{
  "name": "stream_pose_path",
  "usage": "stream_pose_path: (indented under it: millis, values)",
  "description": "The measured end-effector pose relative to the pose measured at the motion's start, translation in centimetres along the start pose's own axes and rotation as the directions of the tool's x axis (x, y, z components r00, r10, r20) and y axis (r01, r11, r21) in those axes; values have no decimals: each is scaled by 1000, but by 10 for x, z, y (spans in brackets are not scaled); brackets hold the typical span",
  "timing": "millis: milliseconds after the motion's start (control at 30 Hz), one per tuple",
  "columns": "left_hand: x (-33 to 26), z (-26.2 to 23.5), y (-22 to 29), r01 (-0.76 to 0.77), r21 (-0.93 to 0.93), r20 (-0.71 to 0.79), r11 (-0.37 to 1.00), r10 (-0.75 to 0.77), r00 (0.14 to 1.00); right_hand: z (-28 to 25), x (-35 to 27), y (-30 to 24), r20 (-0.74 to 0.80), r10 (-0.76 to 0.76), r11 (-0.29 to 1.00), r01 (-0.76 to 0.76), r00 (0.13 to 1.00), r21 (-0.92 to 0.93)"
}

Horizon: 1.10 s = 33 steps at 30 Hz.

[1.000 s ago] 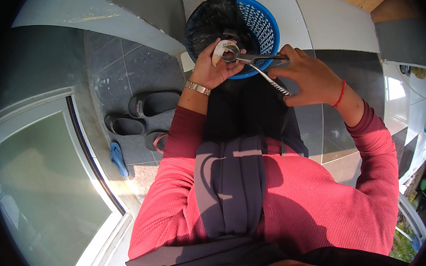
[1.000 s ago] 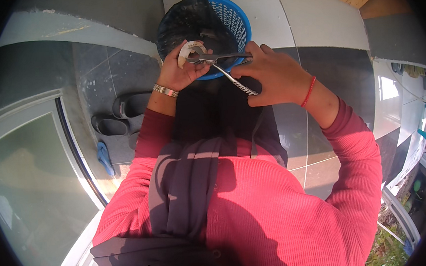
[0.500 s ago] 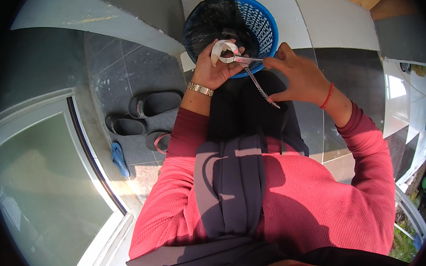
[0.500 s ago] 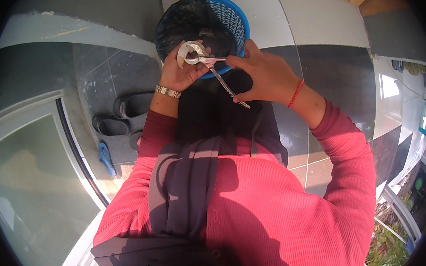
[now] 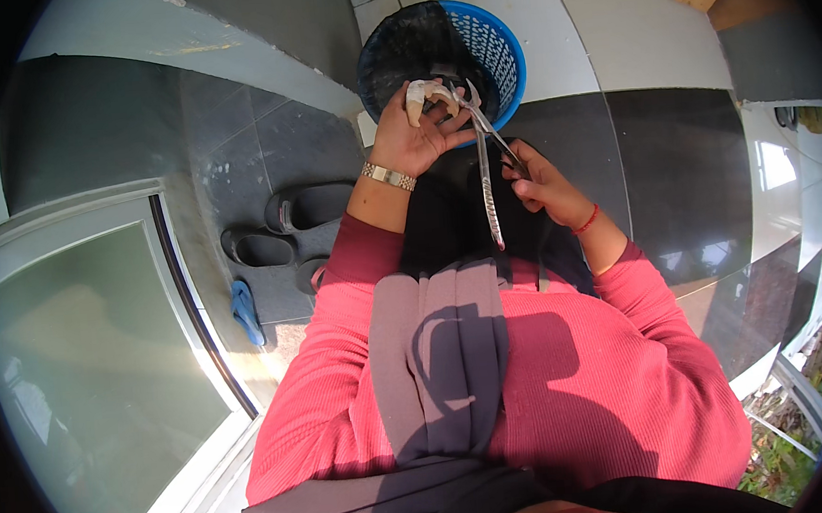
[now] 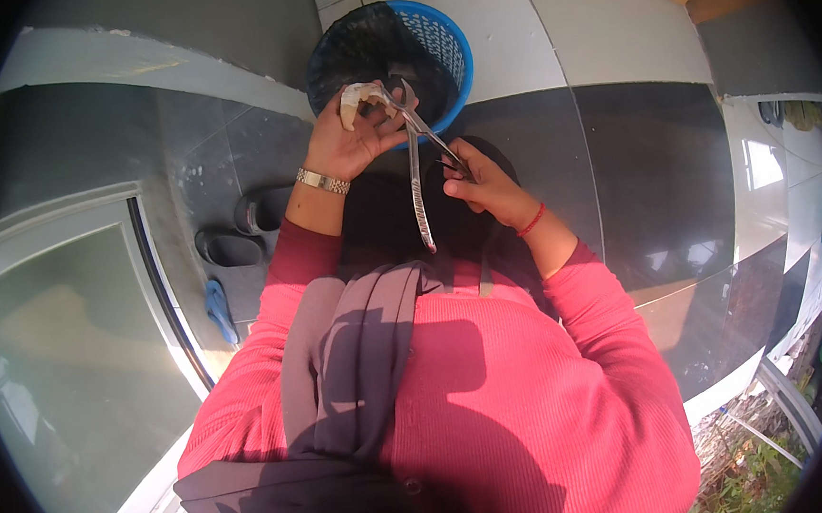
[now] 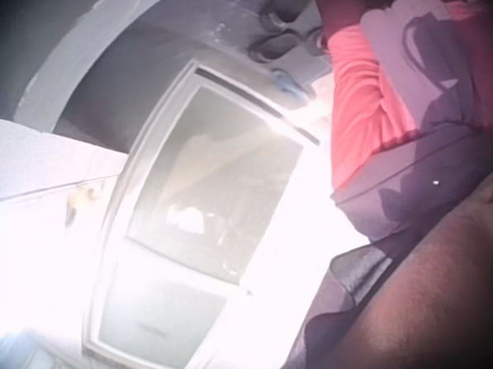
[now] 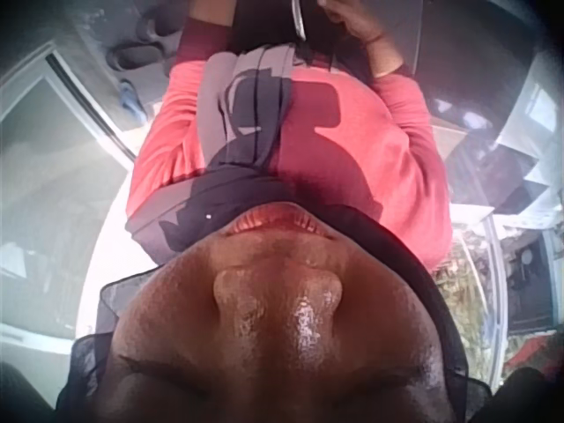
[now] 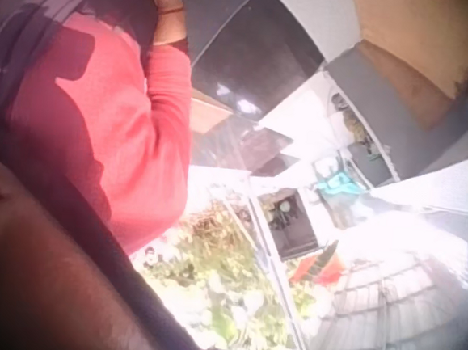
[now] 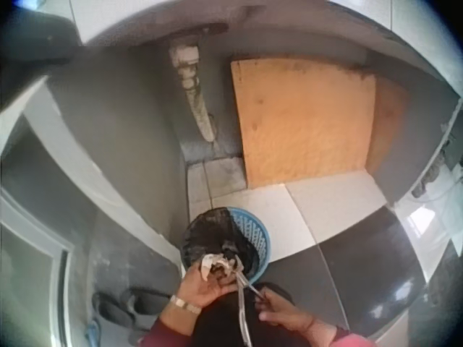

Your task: The person uses a pair of metal tweezers to clean a small, white, circular object held in their left hand. They repeatedly scrape and pick at the object's surface over a blue basket, removing small debris.

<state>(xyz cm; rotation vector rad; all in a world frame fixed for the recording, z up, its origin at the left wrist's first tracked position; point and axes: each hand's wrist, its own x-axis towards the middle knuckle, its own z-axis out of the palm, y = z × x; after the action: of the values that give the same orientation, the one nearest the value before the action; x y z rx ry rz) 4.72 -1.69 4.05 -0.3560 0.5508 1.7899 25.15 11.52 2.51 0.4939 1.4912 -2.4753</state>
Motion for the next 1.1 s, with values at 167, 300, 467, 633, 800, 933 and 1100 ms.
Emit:
stream_pose_path:
  millis: [167,300,467,633,800,933,1100]
  values:
    - [-20,18,-15,-38,20,1,999,38,999,19,-10,0,108,-193,957,163,975,242]
    - [-47,18,-23,-57,-3,15,998,57,998,40,-30,-21,-7,-128,979,128,992,160]
    - [-68,14,-34,-109,61,-3,992,109,994,38,-37,-7,-241,-192,980,171,951,-103]
    - [-64,2,-35,-97,112,38,989,93,995,27,-45,6,-246,-528,670,221,813,-708]
    - [-49,-12,-24,-115,220,110,969,92,990,39,-61,-20,-5,-481,536,290,877,-793]
    - [-35,-12,-16,-64,285,91,956,39,995,61,-63,-43,6,-221,524,123,975,-843]
    - [-17,-23,1,6,356,114,934,-50,992,52,-44,-48,78,-267,264,151,960,-953]
